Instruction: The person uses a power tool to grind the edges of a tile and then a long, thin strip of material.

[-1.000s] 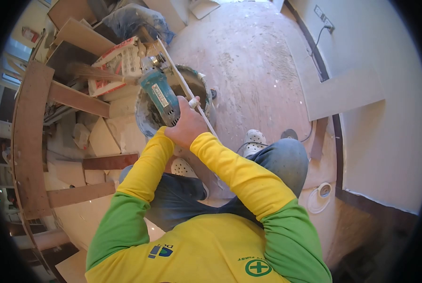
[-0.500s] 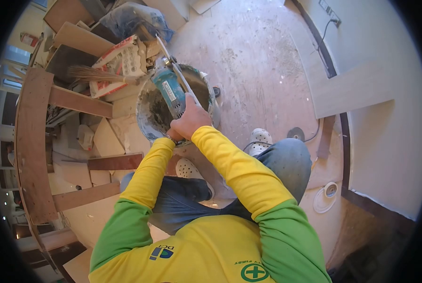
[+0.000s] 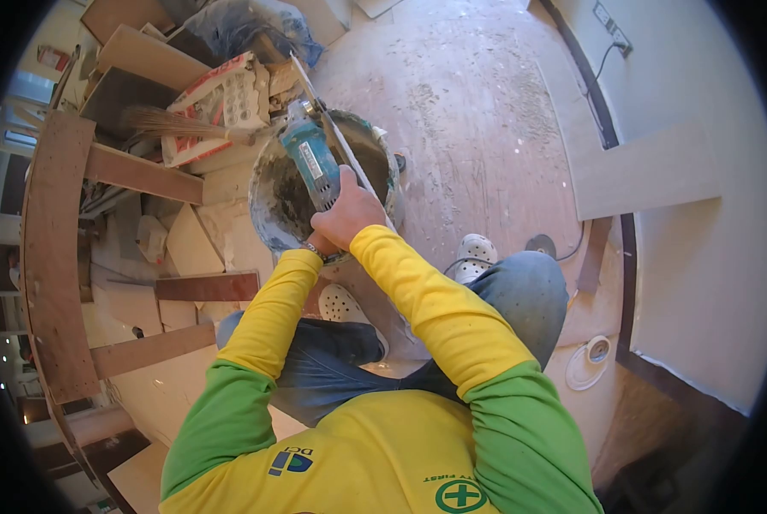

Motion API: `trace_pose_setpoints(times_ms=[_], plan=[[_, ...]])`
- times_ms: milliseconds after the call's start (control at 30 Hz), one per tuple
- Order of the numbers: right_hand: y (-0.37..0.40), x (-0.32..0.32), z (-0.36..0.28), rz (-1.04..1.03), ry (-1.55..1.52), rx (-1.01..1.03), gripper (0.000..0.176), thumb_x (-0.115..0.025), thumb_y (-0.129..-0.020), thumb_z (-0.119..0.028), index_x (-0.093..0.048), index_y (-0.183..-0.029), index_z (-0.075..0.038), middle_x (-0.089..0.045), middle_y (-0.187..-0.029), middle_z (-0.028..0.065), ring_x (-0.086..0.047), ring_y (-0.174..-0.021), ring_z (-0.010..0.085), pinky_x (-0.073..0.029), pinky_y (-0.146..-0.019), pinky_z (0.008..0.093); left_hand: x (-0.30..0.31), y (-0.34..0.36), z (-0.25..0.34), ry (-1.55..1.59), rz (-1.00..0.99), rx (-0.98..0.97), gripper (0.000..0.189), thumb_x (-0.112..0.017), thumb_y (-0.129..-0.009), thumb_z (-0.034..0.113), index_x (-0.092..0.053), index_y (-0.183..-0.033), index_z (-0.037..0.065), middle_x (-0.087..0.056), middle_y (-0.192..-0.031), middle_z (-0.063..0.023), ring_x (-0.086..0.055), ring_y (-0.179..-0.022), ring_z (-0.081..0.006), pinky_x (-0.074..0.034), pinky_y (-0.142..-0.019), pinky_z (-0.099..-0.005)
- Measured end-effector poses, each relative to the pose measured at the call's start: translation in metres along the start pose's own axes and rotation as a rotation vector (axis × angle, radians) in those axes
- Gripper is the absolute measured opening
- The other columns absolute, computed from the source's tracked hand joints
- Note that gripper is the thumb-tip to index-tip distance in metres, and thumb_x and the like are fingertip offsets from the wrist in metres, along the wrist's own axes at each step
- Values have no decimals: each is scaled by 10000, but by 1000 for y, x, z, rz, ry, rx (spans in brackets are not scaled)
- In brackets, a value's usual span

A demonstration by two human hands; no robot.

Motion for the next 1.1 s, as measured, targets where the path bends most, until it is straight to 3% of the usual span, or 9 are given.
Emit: trace_pose_setpoints(times_ms=[333,700,800,1033,1100], plan=[[-2,0,-3,-16,7,-7,955,-752,-691,-280,-353,-1518,-18,-632,-1272,320,-626,-1185,460,-507,-1029,460,5,0,0,38,70,11,538,-655,-957,125,-504,-1473,101,-518,-1504,-148,-482,-1388,-259,-382,-1159,-381],[-6,-2,1,-26,39,-18,991,-763,-686,-297,-331,-1533,-22,-624,-1296,311,-623,-1204,447,-497,-1050,451,14,2,28,-29,10,77,542,-665,-950,95,-508,-1469,95,-523,-1502,-143,-483,-1390,-240,-390,-1152,-380],[-6,-3,1,-41,39,-19,1008,-769,-679,-309,-321,-1536,-25,-622,-1297,309,-621,-1203,450,-497,-1050,453,6,-2,1,123,75,38,548,-691,-928,85,-532,-1452,98,-543,-1487,-141,-499,-1379,-234,-402,-1143,-381],[-5,0,-1,-53,48,-16,1029,-782,-665,-322,-316,-1535,-28,-619,-1296,311,-623,-1198,453,-499,-1046,455,5,-1,-9,106,99,74,549,-754,-862,54,-604,-1387,106,-598,-1432,-138,-539,-1340,-236,-429,-1123,-388],[-2,1,-5,-80,66,-3,1009,-731,-715,-285,-259,-1563,-9,-616,-1290,346,-615,-1208,472,-479,-1077,455,5,-1,-9,111,99,94,545,-749,-859,42,-608,-1382,104,-601,-1428,-137,-539,-1340,-231,-431,-1120,-392]])
Point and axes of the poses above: each hand's wrist, its own y-axis away from the middle knuckle, its own x-axis out of the back of the hand, z = x × y, the point moved 9 cm from there along -y, towards the middle knuckle
